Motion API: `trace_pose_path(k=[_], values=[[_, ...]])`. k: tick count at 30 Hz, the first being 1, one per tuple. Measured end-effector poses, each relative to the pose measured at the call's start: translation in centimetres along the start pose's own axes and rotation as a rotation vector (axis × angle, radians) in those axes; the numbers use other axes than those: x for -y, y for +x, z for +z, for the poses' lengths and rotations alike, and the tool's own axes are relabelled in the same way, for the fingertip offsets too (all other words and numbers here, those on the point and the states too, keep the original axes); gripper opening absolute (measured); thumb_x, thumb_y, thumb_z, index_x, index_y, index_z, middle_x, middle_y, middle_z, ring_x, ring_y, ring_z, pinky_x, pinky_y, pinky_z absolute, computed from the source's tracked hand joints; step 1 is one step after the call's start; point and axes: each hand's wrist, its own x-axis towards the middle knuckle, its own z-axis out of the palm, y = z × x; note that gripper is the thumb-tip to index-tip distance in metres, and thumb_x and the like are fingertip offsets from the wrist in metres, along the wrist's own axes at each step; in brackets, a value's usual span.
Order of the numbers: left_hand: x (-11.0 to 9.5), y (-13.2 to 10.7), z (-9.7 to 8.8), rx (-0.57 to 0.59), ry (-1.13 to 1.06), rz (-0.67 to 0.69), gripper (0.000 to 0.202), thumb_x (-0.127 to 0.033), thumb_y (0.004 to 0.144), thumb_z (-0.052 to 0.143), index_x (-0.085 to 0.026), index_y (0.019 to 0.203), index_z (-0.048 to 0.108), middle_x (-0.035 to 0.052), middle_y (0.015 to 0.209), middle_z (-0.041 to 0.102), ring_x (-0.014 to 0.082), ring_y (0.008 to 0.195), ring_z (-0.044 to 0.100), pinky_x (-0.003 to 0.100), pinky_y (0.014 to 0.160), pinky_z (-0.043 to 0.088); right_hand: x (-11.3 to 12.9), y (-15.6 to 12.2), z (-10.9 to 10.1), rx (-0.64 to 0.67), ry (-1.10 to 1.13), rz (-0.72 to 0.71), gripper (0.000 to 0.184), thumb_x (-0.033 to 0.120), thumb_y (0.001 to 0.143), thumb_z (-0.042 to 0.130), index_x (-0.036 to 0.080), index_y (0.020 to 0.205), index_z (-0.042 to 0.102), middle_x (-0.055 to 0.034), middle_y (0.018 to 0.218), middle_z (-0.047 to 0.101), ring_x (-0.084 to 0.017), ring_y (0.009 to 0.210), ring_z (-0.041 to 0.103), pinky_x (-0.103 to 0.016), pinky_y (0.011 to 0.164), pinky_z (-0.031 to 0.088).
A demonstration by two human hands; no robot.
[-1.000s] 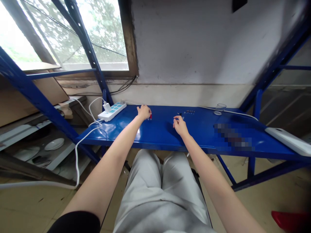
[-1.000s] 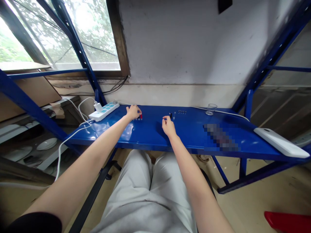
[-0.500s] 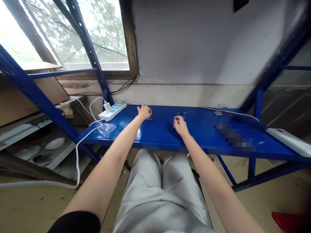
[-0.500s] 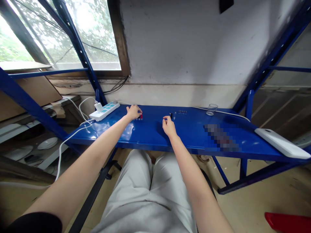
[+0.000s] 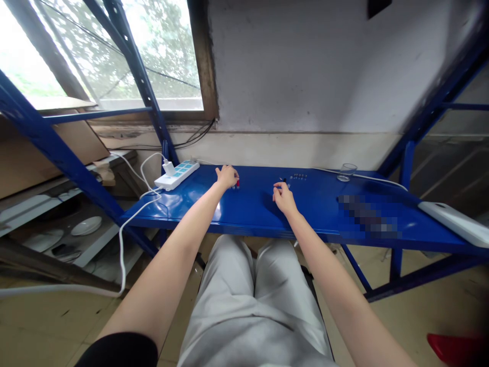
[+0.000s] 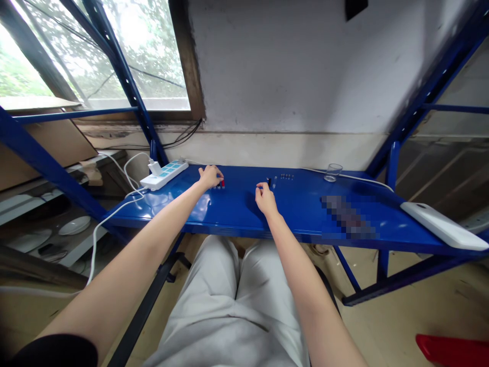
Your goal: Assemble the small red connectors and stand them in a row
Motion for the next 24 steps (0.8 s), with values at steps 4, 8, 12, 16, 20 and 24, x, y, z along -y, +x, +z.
trace_pose_path(k=[4,8,12,16,20,24], values=[[0.1,0.1,0.0,-0.001,0.007,-0.008,0.014,-0.026,0.074,0.057,-0.022,0.08,0.07,0.009,0.109,0.058,0.0294,0.11,0.041,0.054,0.095,0.025,-0.2,0.1,0.1,-0.006,-0.004,-0.002,0.025,0.037,0.084,0.034,0.021,0.099,0.045,0.0008,0.057,0.057,-0.016,0.053,0.054,-0.028,0.054,0.038],[0.1,0.1,0.1,0.003,0.01,-0.004,0.016,-0.027,0.075,0.056,-0.022,0.082,0.069,0.0091,0.11,0.058,0.0291,0.11,0.041,0.055,0.095,0.025,-0.1,0.1,0.0,-0.007,-0.002,0.007,0.025,0.037,0.084,0.034,0.021,0.099,0.045,0.0009,0.057,0.057,-0.017,0.053,0.054,-0.029,0.055,0.039],[0.0,0.0,0.1,-0.003,0.0,-0.003,0.017,-0.026,0.075,0.056,-0.022,0.084,0.069,0.0091,0.109,0.057,0.0292,0.111,0.041,0.055,0.095,0.025,0.1,0.0,-0.2,-0.024,0.001,0.013,0.024,0.036,0.083,0.035,0.021,0.098,0.046,0.0004,0.057,0.057,-0.017,0.054,0.054,-0.029,0.056,0.038],[-0.1,0.0,0.1,0.005,-0.018,-0.018,0.017,-0.028,0.075,0.056,-0.023,0.084,0.069,0.0089,0.111,0.057,0.0296,0.112,0.04,0.055,0.095,0.025,0.0,0.1,-0.4,-0.112,-0.013,0.036,0.025,0.038,0.083,0.034,0.021,0.095,0.049,-0.0016,0.06,0.058,-0.017,0.054,0.053,-0.028,0.056,0.038],[-0.1,-0.1,-0.1,0.024,-0.014,-0.04,0.018,-0.03,0.074,0.056,-0.024,0.086,0.069,0.0085,0.113,0.057,0.0297,0.113,0.041,0.054,0.095,0.025,-0.2,0.2,-0.8,-0.306,-0.032,0.122,0.025,0.038,0.083,0.033,0.021,0.086,0.051,-0.004,0.066,0.059,-0.018,0.06,0.053,-0.029,0.06,0.038],[-0.4,-0.2,-0.6,-0.023,-0.03,-0.03,0.023,-0.032,0.076,0.055,-0.025,0.094,0.066,0.008,0.114,0.057,0.0299,0.113,0.041,0.052,0.094,0.026,0.0,0.2,-1.5,-0.486,0.005,0.201,0.022,0.034,0.082,0.032,0.021,0.083,0.049,-0.0047,0.068,0.059,-0.02,0.068,0.055,-0.029,0.067,0.039]])
